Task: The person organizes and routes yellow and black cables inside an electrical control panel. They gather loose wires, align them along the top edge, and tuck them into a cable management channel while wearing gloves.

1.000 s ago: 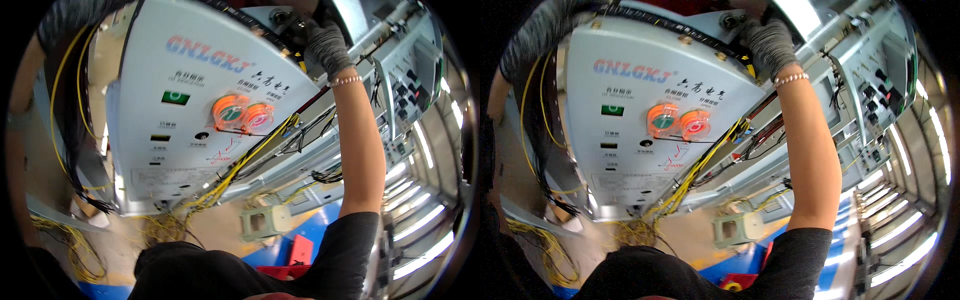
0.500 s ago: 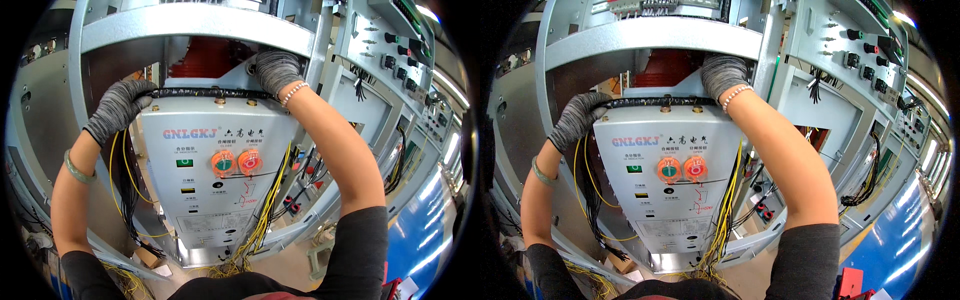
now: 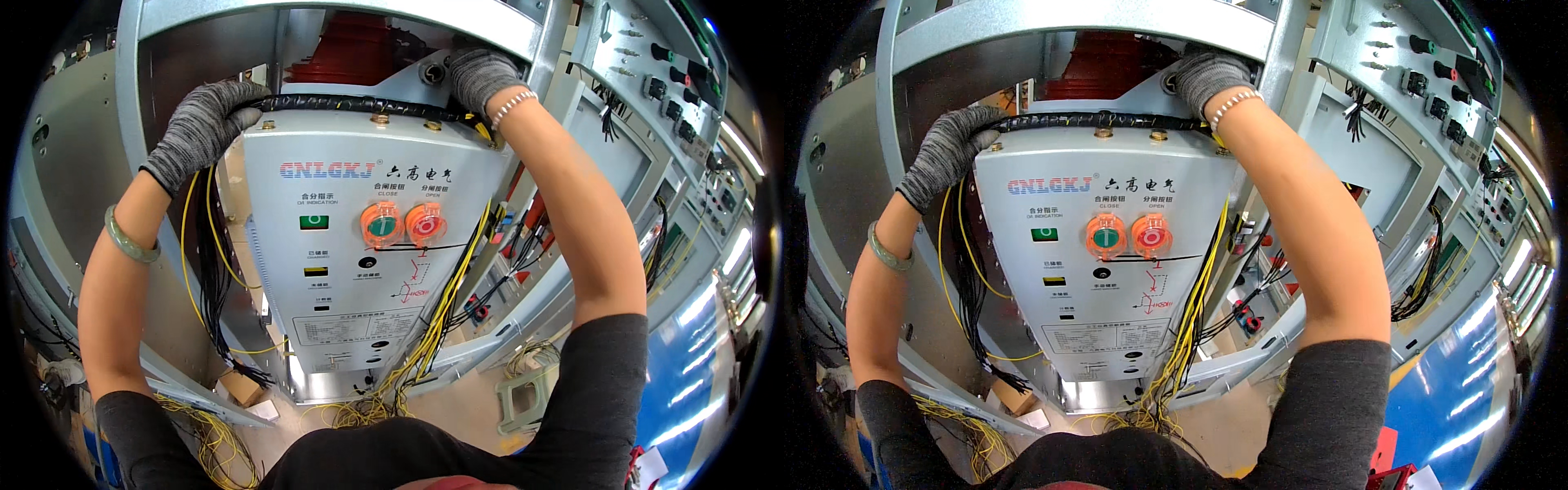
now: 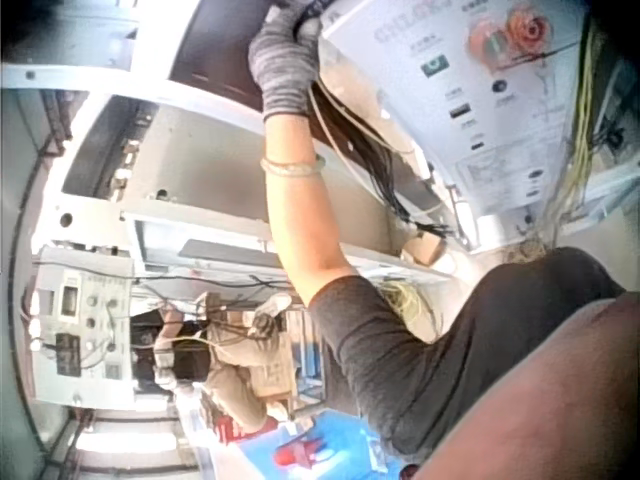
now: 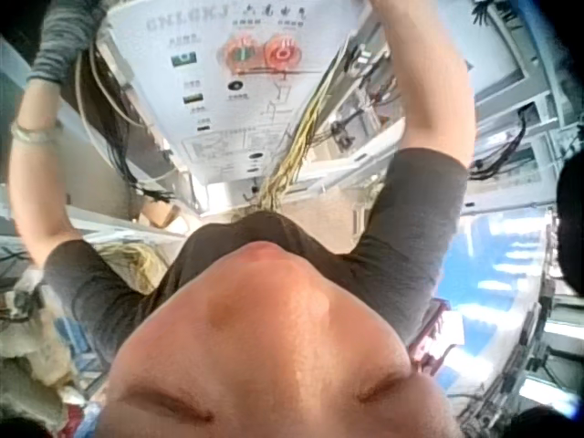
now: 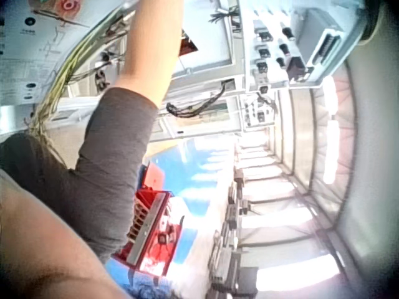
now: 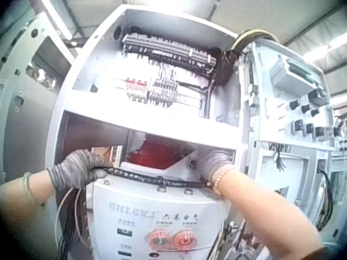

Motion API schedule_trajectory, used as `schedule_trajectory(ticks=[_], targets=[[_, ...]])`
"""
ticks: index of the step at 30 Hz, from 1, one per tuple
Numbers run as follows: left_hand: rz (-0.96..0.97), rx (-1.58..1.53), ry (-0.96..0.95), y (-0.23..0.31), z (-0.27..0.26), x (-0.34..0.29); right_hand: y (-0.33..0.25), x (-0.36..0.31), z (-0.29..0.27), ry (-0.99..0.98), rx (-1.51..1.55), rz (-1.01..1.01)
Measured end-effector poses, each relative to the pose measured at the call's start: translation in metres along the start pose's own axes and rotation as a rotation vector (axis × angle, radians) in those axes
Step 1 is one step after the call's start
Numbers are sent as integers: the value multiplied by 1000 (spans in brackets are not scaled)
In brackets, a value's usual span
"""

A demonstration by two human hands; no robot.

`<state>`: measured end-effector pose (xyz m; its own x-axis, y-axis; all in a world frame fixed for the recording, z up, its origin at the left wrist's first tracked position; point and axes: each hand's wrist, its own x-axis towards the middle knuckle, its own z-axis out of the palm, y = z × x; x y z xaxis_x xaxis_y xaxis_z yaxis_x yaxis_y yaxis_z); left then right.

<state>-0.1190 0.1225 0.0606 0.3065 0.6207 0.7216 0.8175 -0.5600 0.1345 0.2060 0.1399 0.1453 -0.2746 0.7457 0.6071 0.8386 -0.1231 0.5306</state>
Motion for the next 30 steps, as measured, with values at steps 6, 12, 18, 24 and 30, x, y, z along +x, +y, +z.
schedule_trajectory(ticks=[6,12,18,24,30], targets=[[27,-54,-12,-6,5,4,6,-19,-16,-190,149,-84],[71,-36,0,-7,-8,-4,-1,-47,-15,-232,516,-189],[84,18,36,-13,-2,-5,-9,-49,-19,-158,459,-247],[39,41,-60,-11,-12,-2,-85,-22,-69,-34,896,-353],[-43,-96,-80,-8,-20,-10,-145,8,-89,-211,777,-316]])
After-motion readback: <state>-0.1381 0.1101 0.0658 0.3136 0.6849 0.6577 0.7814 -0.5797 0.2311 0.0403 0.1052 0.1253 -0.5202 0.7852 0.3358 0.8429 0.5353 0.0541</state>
